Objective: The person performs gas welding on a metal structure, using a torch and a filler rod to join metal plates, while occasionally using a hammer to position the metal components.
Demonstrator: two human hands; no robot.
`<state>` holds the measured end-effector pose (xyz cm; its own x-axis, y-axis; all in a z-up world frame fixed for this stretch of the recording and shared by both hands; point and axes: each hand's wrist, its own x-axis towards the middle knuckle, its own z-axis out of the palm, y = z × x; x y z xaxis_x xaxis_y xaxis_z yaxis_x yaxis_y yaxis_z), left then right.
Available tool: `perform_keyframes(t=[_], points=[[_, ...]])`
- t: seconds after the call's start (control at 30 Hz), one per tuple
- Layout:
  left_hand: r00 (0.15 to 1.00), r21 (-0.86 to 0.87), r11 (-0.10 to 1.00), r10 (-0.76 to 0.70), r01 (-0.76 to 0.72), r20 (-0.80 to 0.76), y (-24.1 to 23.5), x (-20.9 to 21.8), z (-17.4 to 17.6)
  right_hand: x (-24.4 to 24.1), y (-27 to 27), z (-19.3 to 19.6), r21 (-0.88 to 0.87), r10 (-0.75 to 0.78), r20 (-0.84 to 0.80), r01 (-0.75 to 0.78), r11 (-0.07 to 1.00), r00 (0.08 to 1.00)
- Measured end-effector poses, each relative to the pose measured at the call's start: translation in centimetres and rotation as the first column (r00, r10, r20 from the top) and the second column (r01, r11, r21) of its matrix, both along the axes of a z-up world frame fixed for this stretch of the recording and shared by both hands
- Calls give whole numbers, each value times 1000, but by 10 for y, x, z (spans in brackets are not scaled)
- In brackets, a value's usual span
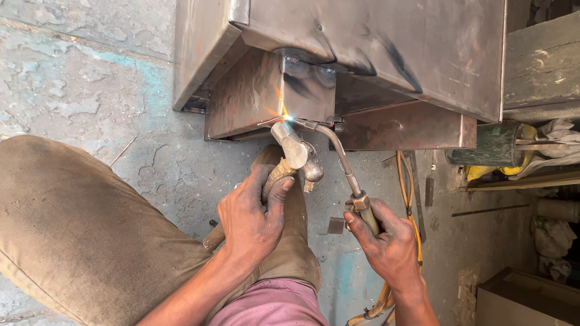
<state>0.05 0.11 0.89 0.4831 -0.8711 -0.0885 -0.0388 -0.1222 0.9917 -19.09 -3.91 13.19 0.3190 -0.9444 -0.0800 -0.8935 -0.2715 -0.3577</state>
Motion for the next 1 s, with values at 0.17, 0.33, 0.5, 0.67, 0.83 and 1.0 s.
perform_keyframes(t=[0.17,0.33,0.5,0.67,0.83,1.0], points=[[997,52,998,-39,43,-69,1,2,4,-3,-1,1,26,-44,-17,44,999,999],[995,53,998,-19,24,-100,1,0,8,-3,-5,3,29,10,26,-10,1000,1000],[995,0,999,34,-34,-91,2,-6,8,-5,-7,4,61,-43,-13,44,997,999],[987,57,998,41,-33,-158,-1,-11,16,-5,-11,8,77,13,15,-14,997,1000],[984,54,998,54,-45,-167,0,-12,17,-10,-10,9,151,-142,-71,151,977,987],[988,60,998,41,-33,-149,-2,-14,15,-11,-13,8,161,-105,-39,110,981,994]])
